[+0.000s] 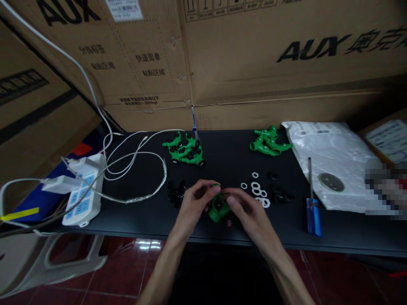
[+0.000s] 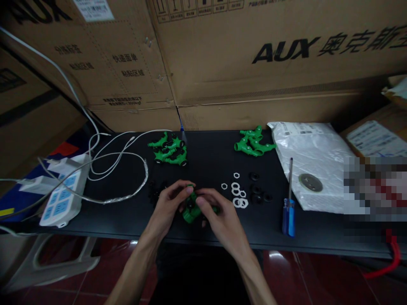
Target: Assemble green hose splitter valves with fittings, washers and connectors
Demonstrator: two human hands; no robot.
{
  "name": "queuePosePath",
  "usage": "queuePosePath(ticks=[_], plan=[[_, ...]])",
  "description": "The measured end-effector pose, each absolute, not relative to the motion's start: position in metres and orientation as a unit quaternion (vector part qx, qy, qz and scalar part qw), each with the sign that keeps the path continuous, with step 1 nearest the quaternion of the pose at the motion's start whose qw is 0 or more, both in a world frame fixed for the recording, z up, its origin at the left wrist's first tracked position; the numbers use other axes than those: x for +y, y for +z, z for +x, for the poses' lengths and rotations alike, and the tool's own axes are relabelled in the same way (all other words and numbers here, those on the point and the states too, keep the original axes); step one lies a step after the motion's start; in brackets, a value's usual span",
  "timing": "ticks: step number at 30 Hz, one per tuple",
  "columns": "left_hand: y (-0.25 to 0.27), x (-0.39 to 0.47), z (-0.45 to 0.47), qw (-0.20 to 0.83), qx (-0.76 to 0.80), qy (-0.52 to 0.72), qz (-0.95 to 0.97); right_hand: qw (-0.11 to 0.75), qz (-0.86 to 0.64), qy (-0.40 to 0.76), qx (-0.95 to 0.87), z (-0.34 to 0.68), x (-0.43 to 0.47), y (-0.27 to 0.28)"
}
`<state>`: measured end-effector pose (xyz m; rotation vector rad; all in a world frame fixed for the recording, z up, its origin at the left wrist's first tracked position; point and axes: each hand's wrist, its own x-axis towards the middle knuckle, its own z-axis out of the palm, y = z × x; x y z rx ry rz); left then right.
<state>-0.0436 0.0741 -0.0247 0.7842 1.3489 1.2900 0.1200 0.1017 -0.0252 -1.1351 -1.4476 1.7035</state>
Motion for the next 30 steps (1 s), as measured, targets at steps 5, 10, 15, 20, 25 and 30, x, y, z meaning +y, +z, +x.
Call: queuePosePath(ticks=[5,10,15,20,25,30], plan=[[-0.024,0.069,-0.045,0.596,0.542,0.540,0.243,0.293,-0.392,0.679,-0.547,0.128,0.095,-0.026],[-0.022,0.061,-0.049,0.633,0.511,0.544,0.204,0.296,-0.361,0.711,-0.526,0.127,0.094,-0.025],[-0.016,0.051,-0.048,0.636,0.504,0.532,0.242,0.321,-0.377,0.672,-0.550,0.126,0.098,-0.023],[-0.023,0.046,-0.042,0.631,0.483,0.558,0.238,0.338,-0.419,0.546,-0.642,0.144,0.113,-0.014],[-0.035,0.048,-0.041,0.625,0.462,0.612,0.147,0.374,-0.498,0.301,-0.722,0.182,0.138,-0.030],[-0.035,0.051,-0.041,0.637,0.433,0.624,0.132,0.318,-0.489,0.192,-0.789,0.197,0.147,-0.053]])
